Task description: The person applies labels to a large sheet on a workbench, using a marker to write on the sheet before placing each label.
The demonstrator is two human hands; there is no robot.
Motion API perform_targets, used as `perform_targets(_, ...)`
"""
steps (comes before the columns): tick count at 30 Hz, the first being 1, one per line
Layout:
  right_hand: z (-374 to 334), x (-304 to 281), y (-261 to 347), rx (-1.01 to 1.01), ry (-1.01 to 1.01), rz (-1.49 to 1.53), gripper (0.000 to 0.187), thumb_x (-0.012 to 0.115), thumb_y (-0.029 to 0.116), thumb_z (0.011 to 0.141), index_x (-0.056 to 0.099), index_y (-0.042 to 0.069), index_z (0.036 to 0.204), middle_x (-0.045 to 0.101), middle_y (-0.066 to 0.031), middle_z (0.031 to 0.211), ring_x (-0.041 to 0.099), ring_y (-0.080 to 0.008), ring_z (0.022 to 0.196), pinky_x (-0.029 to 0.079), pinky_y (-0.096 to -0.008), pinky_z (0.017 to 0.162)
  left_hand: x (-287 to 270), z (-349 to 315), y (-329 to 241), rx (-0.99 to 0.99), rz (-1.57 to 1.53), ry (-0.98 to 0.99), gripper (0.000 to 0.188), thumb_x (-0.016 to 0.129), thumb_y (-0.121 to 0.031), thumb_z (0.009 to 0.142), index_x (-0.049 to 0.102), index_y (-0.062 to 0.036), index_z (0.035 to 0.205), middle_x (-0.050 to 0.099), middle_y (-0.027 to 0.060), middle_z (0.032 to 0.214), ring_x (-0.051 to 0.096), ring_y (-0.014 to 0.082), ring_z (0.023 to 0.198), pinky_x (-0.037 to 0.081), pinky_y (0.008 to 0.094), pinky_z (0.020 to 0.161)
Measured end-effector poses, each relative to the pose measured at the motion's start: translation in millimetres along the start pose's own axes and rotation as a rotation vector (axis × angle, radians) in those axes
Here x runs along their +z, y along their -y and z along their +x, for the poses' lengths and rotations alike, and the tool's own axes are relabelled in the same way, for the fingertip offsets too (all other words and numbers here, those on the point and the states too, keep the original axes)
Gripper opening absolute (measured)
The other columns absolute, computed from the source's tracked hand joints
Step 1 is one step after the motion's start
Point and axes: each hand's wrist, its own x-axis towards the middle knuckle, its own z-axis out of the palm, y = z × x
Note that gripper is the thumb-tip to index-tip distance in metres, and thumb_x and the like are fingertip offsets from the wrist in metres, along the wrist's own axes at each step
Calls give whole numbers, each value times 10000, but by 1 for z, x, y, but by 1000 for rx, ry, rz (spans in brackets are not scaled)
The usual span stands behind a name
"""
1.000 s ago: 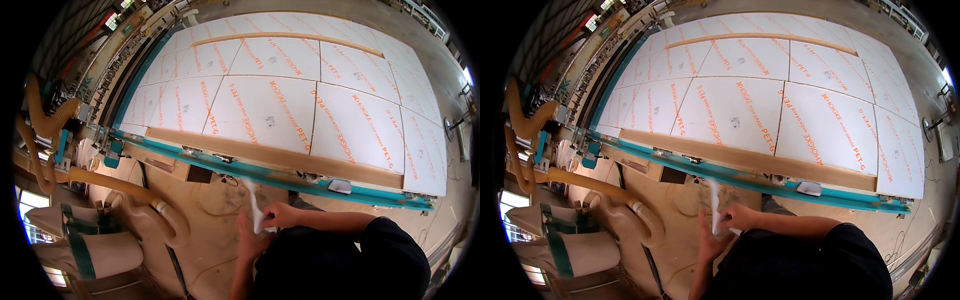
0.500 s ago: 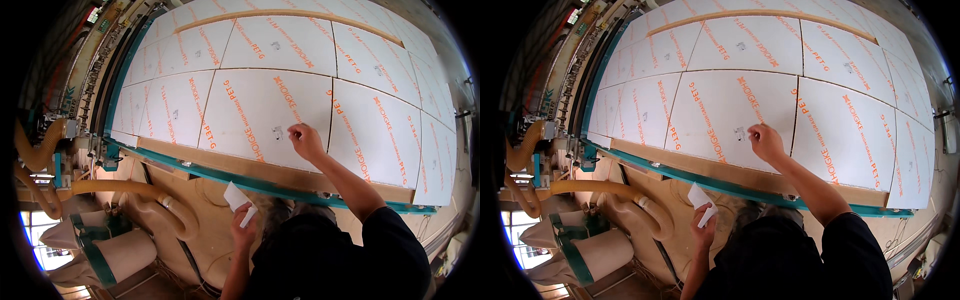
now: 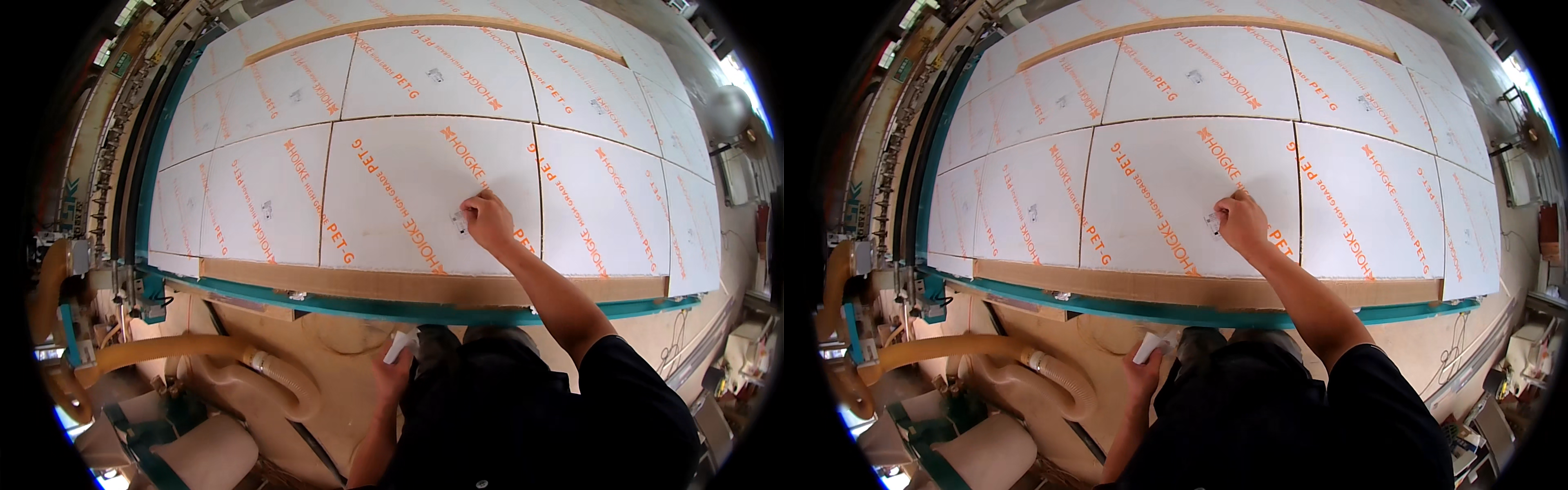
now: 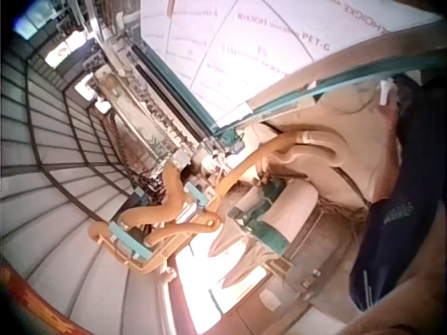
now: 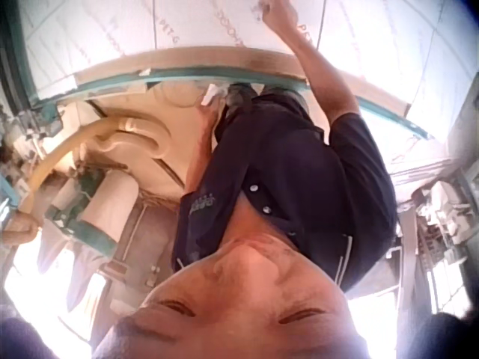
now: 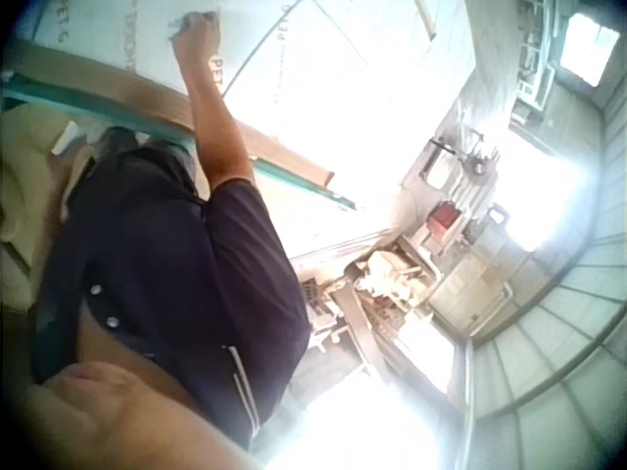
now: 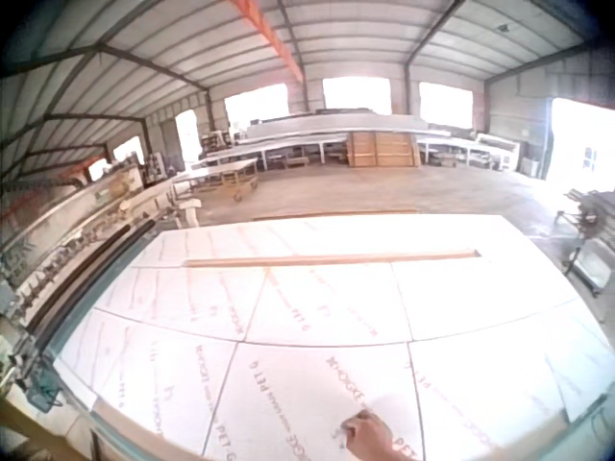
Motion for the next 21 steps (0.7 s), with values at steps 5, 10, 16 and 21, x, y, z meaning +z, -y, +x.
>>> perform_targets(5, -3, 2, 1, 19, -23, -6, 76, 616, 64, 769, 679, 93, 800, 618, -51, 905, 618, -241, 808, 497, -348, 700, -34, 27, 14, 48, -10, 62, 112, 593, -18, 802, 640, 25, 894, 606, 19, 757, 544, 91, 699, 437, 246, 613)
perform_targets(10, 0, 2, 8, 101, 14, 8, 98, 596, 56, 760, 680, 105, 764, 606, -51, 864, 598, -244, 853, 492, -363, 716, -55, 40, 33, 75, 19, 72, 66, 600, -43, 795, 598, 21, 812, 575, 58, 678, 522, 97, 658, 437, 279, 579)
perform_targets(16, -7, 2, 4, 1, 11, -71, 92, 594, 55, 763, 673, 100, 771, 601, -62, 890, 589, -255, 881, 488, -372, 738, -62, 46, 29, 79, 17, 48, 69, 609, -44, 786, 616, 21, 809, 586, 64, 655, 530, 100, 633, 439, 282, 558)
perform_targets(21, -11, 4, 7, 61, -66, 76, 87, 590, 52, 765, 666, 95, 767, 596, -65, 884, 586, -253, 861, 484, -367, 735, -53, 43, 19, 90, 33, 30, 75, 611, -48, 787, 628, 20, 815, 598, 70, 656, 542, 95, 642, 449, 287, 562)
